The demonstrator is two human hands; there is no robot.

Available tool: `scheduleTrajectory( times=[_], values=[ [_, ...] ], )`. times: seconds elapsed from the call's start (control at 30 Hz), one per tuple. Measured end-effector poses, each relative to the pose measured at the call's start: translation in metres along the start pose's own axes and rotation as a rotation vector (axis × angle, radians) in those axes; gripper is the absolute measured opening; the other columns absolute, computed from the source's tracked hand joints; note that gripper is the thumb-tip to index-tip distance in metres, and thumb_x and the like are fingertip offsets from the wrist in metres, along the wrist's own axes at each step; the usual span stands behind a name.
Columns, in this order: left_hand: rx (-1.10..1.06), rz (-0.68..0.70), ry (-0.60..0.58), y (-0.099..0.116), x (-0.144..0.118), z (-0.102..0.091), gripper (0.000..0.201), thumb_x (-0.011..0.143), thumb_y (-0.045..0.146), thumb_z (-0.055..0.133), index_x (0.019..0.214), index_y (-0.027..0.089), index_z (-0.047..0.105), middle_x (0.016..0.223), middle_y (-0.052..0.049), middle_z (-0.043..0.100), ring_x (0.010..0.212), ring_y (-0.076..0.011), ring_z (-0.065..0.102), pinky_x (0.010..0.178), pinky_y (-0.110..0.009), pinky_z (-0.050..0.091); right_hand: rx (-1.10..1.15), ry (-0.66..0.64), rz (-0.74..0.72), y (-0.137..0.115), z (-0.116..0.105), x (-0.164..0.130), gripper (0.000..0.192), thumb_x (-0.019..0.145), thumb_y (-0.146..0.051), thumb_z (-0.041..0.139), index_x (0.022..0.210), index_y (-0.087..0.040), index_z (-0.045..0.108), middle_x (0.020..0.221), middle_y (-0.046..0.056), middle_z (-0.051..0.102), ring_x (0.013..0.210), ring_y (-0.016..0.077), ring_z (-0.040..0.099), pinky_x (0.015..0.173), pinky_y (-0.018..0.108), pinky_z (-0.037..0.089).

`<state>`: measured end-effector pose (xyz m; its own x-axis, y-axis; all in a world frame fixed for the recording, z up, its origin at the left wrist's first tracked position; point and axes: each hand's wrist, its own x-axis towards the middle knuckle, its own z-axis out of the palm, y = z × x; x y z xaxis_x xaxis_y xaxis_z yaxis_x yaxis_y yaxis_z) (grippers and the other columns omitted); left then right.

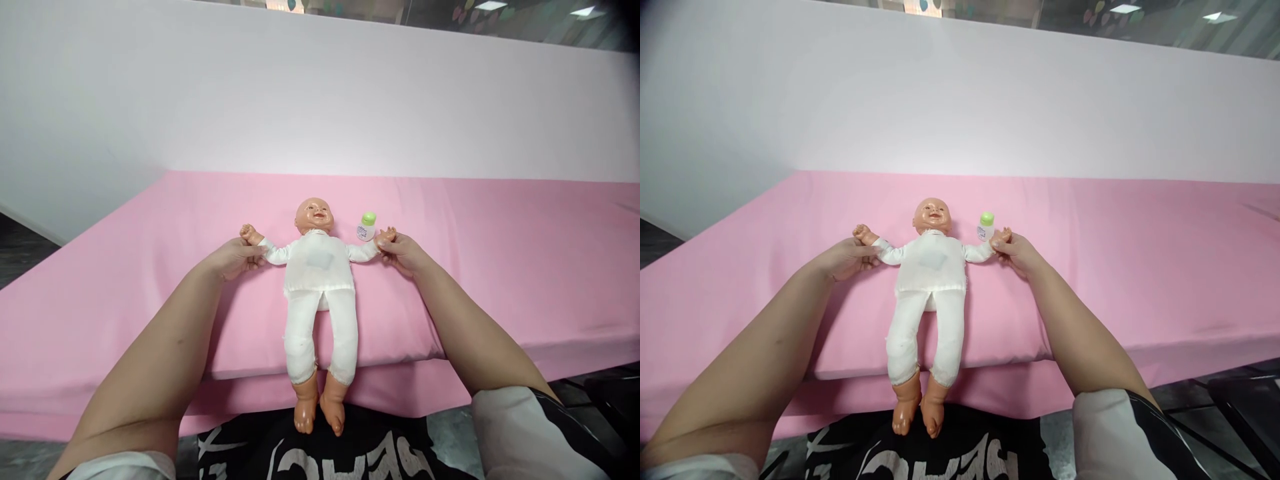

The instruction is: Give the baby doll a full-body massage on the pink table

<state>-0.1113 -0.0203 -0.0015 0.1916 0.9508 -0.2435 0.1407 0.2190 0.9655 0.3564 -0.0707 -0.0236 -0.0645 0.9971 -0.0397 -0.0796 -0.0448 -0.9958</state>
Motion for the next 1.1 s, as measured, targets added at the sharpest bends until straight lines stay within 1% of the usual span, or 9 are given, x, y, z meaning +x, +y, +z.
scheduleTrajectory(
  times=[0.13,0.33,0.47,0.53,0.63,0.7,0.83,1.03,1.1],
  values=[
    [0.059,-0.016,0.066,-0.004,0.004,0.004,0.025,0.075,0.034,0.088,0.085,0.015,0.076,0.073,-0.010,0.071,0.069,-0.0204,0.066,0.059,-0.029,0.050,-0.100,0.075,0.035,0.003,0.002,0.003,0.047,0.074,-0.047,0.098,0.100,-0.020,0.070,0.079,0.005,0.069,0.066,0.0176,0.060,0.057,0.031,0.054],
    [0.213,0.330,0.264,0.003,-0.007,0.024,0.031,0.077,0.041,0.086,0.092,0.018,0.073,0.086,-0.007,0.074,0.076,-0.0219,0.069,0.067,-0.033,0.056,-0.209,0.357,-0.371,-0.004,0.023,-0.007,0.045,0.080,-0.045,0.091,0.110,-0.022,0.068,0.100,0.006,0.076,0.087,0.0234,0.072,0.079,0.040,0.065],
    [0.514,0.576,0.154,0.012,-0.031,0.059,0.042,0.079,0.038,0.081,0.116,0.021,0.073,0.107,-0.006,0.076,0.093,-0.0254,0.072,0.083,-0.038,0.060,-0.500,0.154,-0.647,-0.006,0.059,-0.028,0.039,0.088,-0.035,0.083,0.125,-0.029,0.070,0.118,0.005,0.078,0.101,0.0252,0.073,0.089,0.044,0.064],
    [0.754,0.698,-0.001,0.014,-0.041,0.072,0.040,0.084,0.038,0.074,0.122,0.023,0.073,0.115,-0.007,0.073,0.093,-0.0237,0.071,0.085,-0.038,0.059,-0.734,-0.029,-0.780,-0.005,0.074,-0.037,0.033,0.095,-0.027,0.077,0.127,-0.031,0.074,0.120,0.005,0.080,0.102,0.0257,0.072,0.093,0.047,0.061],
    [0.954,0.829,-0.155,0.010,-0.046,0.080,0.049,0.089,0.043,0.070,0.134,0.022,0.069,0.124,-0.011,0.067,0.100,-0.0254,0.071,0.090,-0.040,0.059,-0.966,-0.195,-0.936,-0.001,0.087,-0.044,0.028,0.101,-0.022,0.070,0.127,-0.030,0.077,0.131,0.006,0.079,0.106,0.0270,0.070,0.096,0.050,0.059],
    [0.987,0.860,-0.136,0.003,-0.045,0.078,0.053,0.091,0.050,0.070,0.135,0.021,0.067,0.125,-0.012,0.067,0.107,-0.0280,0.070,0.092,-0.041,0.059,-1.013,-0.200,-0.986,0.003,0.089,-0.045,0.028,0.103,-0.022,0.066,0.129,-0.028,0.076,0.137,0.007,0.077,0.110,0.0279,0.069,0.097,0.051,0.059],
    [0.885,0.816,0.025,-0.013,-0.035,0.071,0.043,0.097,0.054,0.064,0.125,0.022,0.067,0.121,-0.011,0.071,0.109,-0.0278,0.070,0.092,-0.040,0.058,-0.992,-0.100,-0.941,0.009,0.088,-0.041,0.033,0.101,-0.024,0.068,0.133,-0.027,0.073,0.136,0.010,0.076,0.113,0.0302,0.070,0.100,0.054,0.059],
    [0.473,0.528,0.398,-0.026,-0.008,0.043,0.043,0.099,0.055,0.063,0.126,0.022,0.060,0.097,-0.005,0.072,0.079,-0.0232,0.070,0.075,-0.039,0.057,-0.497,0.250,-0.557,0.004,0.060,-0.022,0.054,0.097,-0.047,0.073,0.146,-0.029,0.058,0.141,0.010,0.072,0.120,0.0291,0.073,0.098,0.047,0.064],
    [0.365,0.454,0.461,-0.031,0.004,0.030,0.049,0.098,0.058,0.065,0.130,0.022,0.059,0.088,-0.005,0.069,0.075,-0.0239,0.069,0.070,-0.039,0.057,-0.370,0.325,-0.393,0.002,0.040,-0.011,0.060,0.093,-0.047,0.076,0.145,-0.028,0.054,0.130,0.009,0.075,0.108,0.0254,0.075,0.087,0.040,0.065]
  ],
)
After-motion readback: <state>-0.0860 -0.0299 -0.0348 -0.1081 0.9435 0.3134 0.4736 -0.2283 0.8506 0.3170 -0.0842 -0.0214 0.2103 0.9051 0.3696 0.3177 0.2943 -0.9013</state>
